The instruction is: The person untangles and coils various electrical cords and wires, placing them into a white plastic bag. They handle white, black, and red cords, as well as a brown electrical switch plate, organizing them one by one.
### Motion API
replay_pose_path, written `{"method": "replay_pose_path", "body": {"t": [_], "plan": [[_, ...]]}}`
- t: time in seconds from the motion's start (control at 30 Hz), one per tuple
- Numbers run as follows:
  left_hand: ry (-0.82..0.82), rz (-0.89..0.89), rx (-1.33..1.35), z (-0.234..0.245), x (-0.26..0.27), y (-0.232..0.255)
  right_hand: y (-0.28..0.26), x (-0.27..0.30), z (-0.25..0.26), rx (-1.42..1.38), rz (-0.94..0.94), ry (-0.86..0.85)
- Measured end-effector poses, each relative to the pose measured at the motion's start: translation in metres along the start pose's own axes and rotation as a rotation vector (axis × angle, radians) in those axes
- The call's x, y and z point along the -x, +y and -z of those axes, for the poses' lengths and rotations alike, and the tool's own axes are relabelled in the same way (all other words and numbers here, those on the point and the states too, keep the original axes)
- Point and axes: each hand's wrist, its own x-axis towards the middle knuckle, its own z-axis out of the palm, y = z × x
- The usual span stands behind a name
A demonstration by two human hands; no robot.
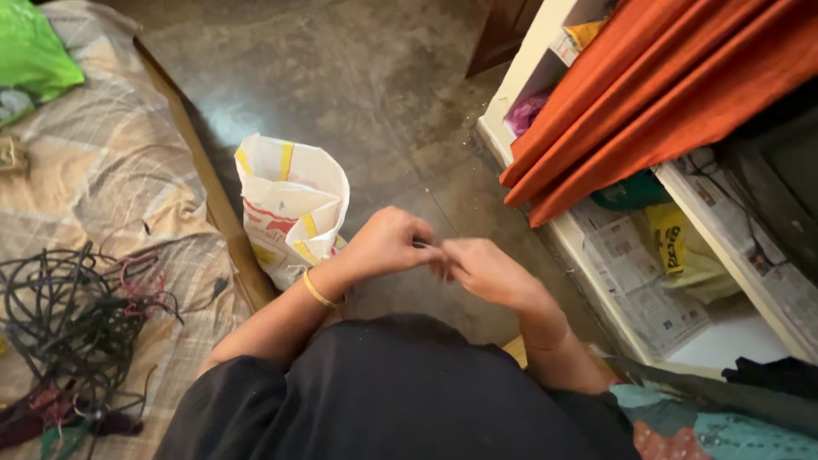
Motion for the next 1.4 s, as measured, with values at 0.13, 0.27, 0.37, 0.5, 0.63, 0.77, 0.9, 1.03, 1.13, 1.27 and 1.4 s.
{"method": "replay_pose_path", "body": {"t": [0.13,0.27,0.37,0.5,0.63,0.77,0.9,1.03,1.13,1.27,1.4], "plan": [[-0.175,-0.077,0.499,0.000,-0.014,-0.030,0.009,0.019,0.017,-0.957,0.415,-0.216],[-0.183,0.003,0.773,-0.019,-0.012,-0.056,0.001,0.021,0.026,-1.284,0.768,0.161],[-0.289,0.074,0.871,-0.030,-0.004,-0.056,-0.006,0.013,0.036,-1.528,0.644,0.754],[-0.230,-0.026,0.675,-0.011,0.002,-0.042,-0.008,-0.013,0.034,-0.780,0.382,1.081],[-0.130,-0.039,0.554,0.027,-0.007,-0.032,-0.011,-0.025,0.010,0.391,0.246,0.979],[0.031,-0.211,0.550,0.038,-0.017,-0.032,-0.015,-0.013,0.000,-0.517,0.002,0.398],[-0.065,-0.195,0.675,0.013,-0.029,-0.038,-0.023,0.012,0.010,-0.856,0.286,0.043],[-0.481,-0.359,0.997,-0.022,-0.026,-0.035,-0.044,0.028,0.016,-0.977,0.750,0.457],[-0.730,-0.198,0.955,-0.035,-0.016,-0.021,-0.052,0.032,0.031,-1.445,0.919,0.905],[-0.697,-0.077,0.560,-0.005,-0.011,-0.001,-0.044,0.018,0.040,-0.373,0.591,1.505],[-0.230,-0.354,0.199,0.049,-0.031,0.009,-0.030,0.009,0.015,-0.070,0.085,0.965]]}}
